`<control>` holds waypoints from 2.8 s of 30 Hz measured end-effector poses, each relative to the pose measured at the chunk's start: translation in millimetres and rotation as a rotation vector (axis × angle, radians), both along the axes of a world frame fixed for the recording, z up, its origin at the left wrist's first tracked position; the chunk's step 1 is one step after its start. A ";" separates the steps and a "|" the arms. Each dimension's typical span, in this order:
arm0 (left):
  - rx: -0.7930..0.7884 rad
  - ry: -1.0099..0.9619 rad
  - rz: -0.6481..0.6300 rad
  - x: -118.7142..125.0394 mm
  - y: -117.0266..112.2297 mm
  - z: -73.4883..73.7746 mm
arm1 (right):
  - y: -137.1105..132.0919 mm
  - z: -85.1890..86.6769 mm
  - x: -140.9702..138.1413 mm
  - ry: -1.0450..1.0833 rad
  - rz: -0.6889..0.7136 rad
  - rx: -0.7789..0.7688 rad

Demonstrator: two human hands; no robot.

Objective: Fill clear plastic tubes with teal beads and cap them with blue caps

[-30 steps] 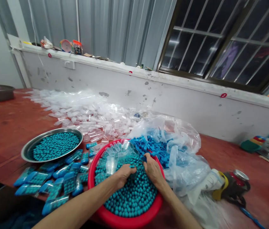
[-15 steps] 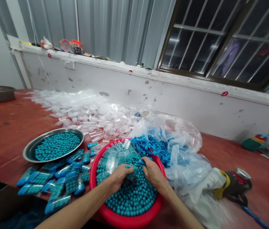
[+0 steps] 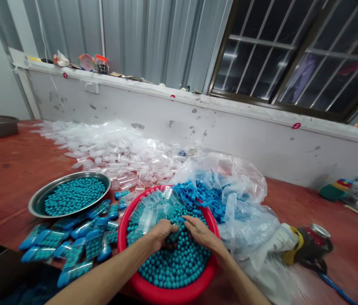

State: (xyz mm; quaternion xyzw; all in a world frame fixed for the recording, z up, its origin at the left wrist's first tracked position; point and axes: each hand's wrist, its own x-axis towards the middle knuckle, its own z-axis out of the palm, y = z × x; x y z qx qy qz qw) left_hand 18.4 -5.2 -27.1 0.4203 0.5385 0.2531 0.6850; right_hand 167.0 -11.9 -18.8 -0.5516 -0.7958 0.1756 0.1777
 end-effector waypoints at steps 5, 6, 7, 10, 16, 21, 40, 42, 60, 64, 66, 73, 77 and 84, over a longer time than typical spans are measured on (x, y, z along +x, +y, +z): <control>-0.029 -0.180 0.021 -10.9 -10.0 8.9 | -12.0 1.2 -4.0 0.053 -0.163 0.189; -0.027 -0.201 0.032 -12.6 -11.6 9.8 | -15.0 3.4 -5.9 0.030 -0.197 0.229; -0.022 -0.215 0.043 -14.0 -13.0 10.5 | -17.8 7.0 -8.0 0.035 -0.211 0.248; 0.032 -0.239 0.064 -15.5 -16.9 11.3 | -23.8 21.4 -12.4 0.220 -0.158 0.192; 0.249 -0.235 0.020 -9.2 -26.5 12.4 | -24.1 27.6 -13.2 0.477 -0.152 0.010; 0.231 -0.171 0.005 -10.9 -27.1 8.8 | -28.2 22.1 -11.7 0.490 -0.193 0.122; 0.362 -0.035 0.019 -17.2 -21.3 3.4 | -38.6 21.3 0.2 0.328 -0.051 0.062; 0.363 -0.029 0.015 -16.3 -21.5 2.8 | -38.3 22.5 6.2 0.336 -0.051 0.048; 0.288 -0.370 0.009 -13.7 -29.5 3.9 | -37.9 19.8 -13.6 0.557 -0.109 0.007; 0.296 -0.317 0.040 -12.0 -28.9 3.3 | -35.7 22.2 -11.4 0.453 0.041 0.003; 0.298 -0.276 0.063 -11.8 -28.8 3.4 | -34.3 23.7 -11.1 0.416 0.096 -0.013; 0.288 -0.319 0.018 -15.9 -32.3 10.9 | -28.8 27.1 3.2 0.626 0.107 -0.177; 0.302 -0.295 -0.077 -16.1 -35.2 16.0 | -22.2 20.7 6.6 0.952 -0.096 -0.332; 0.431 -0.179 -0.014 -12.2 -32.6 5.1 | -39.0 15.6 -14.6 0.482 -0.028 -0.130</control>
